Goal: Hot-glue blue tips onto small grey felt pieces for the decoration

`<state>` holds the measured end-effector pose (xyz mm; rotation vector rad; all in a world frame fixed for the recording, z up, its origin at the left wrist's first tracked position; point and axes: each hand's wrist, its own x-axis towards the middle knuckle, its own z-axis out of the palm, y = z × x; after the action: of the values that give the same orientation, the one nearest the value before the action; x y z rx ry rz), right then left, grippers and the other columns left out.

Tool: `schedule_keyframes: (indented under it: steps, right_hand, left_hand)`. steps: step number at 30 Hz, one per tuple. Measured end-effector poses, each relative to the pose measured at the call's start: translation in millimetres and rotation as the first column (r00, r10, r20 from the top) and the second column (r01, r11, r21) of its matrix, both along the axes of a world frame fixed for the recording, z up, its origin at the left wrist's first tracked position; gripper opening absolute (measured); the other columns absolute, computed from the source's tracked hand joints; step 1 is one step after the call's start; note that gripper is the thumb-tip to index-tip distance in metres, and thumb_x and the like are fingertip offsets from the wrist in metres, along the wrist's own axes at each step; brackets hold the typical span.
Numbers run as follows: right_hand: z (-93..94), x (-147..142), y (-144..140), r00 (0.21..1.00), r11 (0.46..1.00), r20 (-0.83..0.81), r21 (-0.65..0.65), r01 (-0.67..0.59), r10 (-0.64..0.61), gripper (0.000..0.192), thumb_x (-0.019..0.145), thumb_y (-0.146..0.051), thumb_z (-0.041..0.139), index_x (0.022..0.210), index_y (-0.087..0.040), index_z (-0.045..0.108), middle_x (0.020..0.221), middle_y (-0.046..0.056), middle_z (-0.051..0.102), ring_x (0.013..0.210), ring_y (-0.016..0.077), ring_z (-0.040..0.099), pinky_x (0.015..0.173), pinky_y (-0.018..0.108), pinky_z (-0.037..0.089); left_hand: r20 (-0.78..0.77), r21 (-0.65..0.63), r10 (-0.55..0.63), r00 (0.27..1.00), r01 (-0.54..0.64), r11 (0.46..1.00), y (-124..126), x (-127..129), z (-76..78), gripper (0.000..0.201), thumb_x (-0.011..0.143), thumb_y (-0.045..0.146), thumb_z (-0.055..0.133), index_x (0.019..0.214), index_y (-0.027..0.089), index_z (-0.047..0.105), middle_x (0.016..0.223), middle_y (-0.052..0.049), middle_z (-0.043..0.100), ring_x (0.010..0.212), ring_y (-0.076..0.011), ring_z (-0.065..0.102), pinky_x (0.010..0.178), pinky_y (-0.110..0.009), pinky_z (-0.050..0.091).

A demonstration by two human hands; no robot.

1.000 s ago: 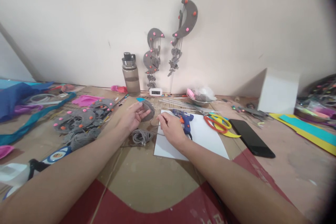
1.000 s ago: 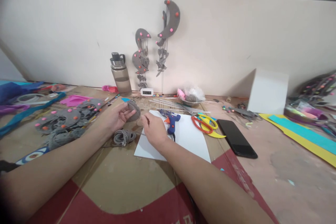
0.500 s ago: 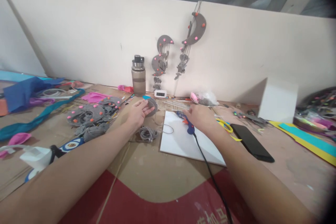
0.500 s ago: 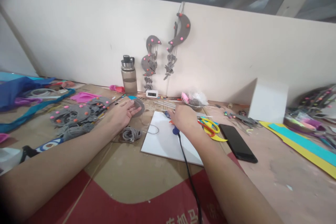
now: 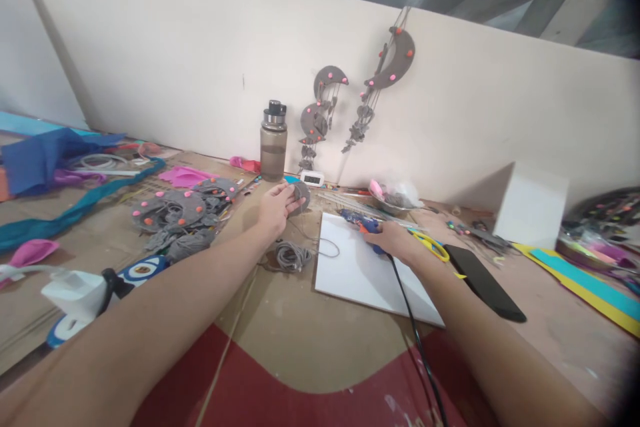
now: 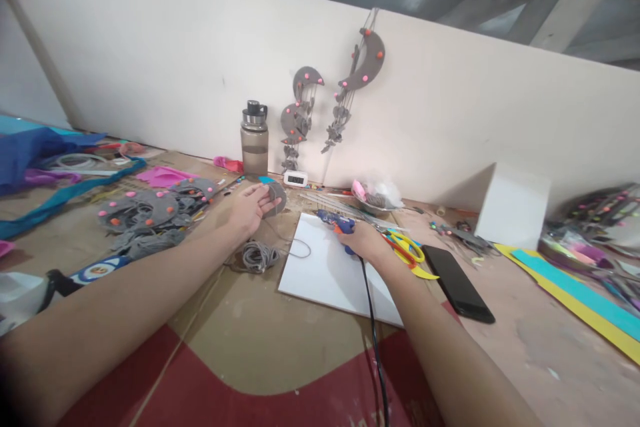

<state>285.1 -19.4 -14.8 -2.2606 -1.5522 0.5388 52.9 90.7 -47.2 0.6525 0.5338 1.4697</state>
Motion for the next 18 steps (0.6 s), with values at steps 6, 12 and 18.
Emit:
schedule_keyframes:
  steps: [6, 12, 18]
  right_hand:
    - [4.9, -35.9, 17.3, 0.858, 0.835, -0.507, 0.504, 0.218, 0.081, 0.022, 0.074, -0.029, 0.058, 0.093, -0.018, 0.059, 0.081, 0.003, 0.062, 0.062, 0.0122, 0.057, 0.053, 0.024, 0.054]
    - [34.4, -86.8, 36.3, 0.88, 0.643, -0.398, 0.751, 0.15, 0.26, 0.024, 0.082, -0.026, 0.049, 0.105, -0.02, 0.048, 0.092, 0.004, 0.063, 0.059, 0.0113, 0.06, 0.056, 0.025, 0.054]
    - [-1.9, -100.7, 39.1, 0.792, 0.653, -0.419, 0.757, 0.035, 0.443, 0.024, 0.083, -0.026, 0.048, 0.107, -0.021, 0.044, 0.105, 0.007, 0.064, 0.071, 0.014, 0.062, 0.048, 0.024, 0.052]
  left_hand:
    - [0.014, 0.014, -0.025, 1.0, 0.025, 1.0, 3.4, -1.6, -4.9, 0.007, 0.076, 0.011, 0.068, 0.076, 0.012, 0.061, 0.072, -0.004, 0.068, 0.066, -0.0128, 0.066, 0.086, -0.041, 0.055]
    - [0.007, 0.041, -0.041, 0.999, 0.041, 0.998, 4.5, -2.6, -8.3, 0.012, 0.074, 0.014, 0.071, 0.074, 0.013, 0.059, 0.068, -0.001, 0.065, 0.065, -0.012, 0.065, 0.085, -0.04, 0.056]
    - [-0.021, 0.037, -0.017, 1.0, 0.018, 0.999, 3.3, -1.7, -5.6, 0.014, 0.071, 0.014, 0.073, 0.073, 0.013, 0.059, 0.066, 0.0, 0.063, 0.062, -0.0105, 0.063, 0.085, -0.038, 0.056]
